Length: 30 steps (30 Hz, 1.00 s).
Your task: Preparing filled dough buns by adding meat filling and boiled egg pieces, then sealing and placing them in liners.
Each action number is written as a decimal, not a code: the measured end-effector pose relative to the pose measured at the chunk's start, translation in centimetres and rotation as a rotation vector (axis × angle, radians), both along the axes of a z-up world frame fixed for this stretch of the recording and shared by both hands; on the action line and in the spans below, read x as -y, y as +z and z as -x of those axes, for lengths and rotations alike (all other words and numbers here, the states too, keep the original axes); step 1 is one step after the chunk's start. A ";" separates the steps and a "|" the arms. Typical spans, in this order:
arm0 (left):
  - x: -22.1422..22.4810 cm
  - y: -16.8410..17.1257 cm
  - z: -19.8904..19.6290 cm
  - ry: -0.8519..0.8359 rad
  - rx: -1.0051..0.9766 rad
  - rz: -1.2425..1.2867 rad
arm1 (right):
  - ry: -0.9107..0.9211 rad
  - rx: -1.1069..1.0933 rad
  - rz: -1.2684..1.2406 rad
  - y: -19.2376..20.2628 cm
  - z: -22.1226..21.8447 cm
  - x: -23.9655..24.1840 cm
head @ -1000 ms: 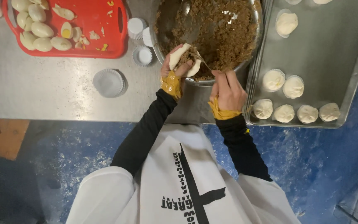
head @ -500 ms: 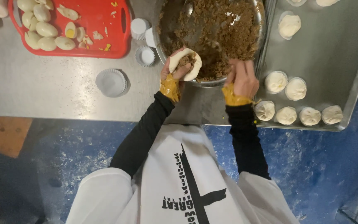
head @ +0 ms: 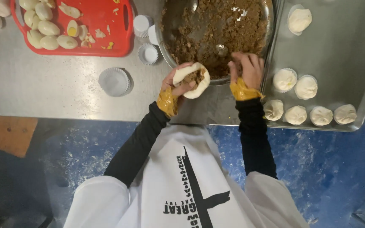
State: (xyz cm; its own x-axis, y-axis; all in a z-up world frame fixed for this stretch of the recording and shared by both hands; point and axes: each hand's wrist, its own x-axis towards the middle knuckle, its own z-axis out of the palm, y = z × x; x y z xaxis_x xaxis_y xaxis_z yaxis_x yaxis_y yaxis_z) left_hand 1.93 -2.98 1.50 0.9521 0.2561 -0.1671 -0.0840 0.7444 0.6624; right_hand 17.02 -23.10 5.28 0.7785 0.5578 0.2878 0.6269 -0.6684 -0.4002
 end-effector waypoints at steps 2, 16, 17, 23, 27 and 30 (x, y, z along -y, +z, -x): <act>-0.1 1.3 0.5 -0.048 -0.005 0.100 | -0.018 -0.505 -0.241 1.5 1.7 -1.1; -1.6 1.3 4.3 0.043 -0.135 -0.164 | 0.203 -1.164 -0.698 -0.9 6.9 -4.5; -2.2 1.7 4.8 0.058 -0.114 -0.090 | 0.162 -1.242 -0.740 1.3 7.1 -6.3; -6.6 1.2 8.7 0.111 -0.122 -0.144 | 0.223 -1.388 -0.556 -0.3 9.2 -11.2; -11.1 0.1 12.2 0.144 -0.147 -0.268 | 0.249 -1.401 -0.412 -0.4 12.3 -16.4; -15.8 0.4 15.7 0.163 -0.196 -0.294 | 0.299 -1.420 -0.475 -0.6 15.1 -21.5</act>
State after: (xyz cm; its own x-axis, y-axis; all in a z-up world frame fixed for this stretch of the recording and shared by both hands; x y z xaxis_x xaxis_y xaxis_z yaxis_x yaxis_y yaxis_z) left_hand -13.75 12.83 1.94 0.8520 0.4659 -0.2390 -0.0362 0.5077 0.8608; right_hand 1.89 -1.64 4.66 0.4354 0.8142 -0.3841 -0.3636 -0.2313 -0.9024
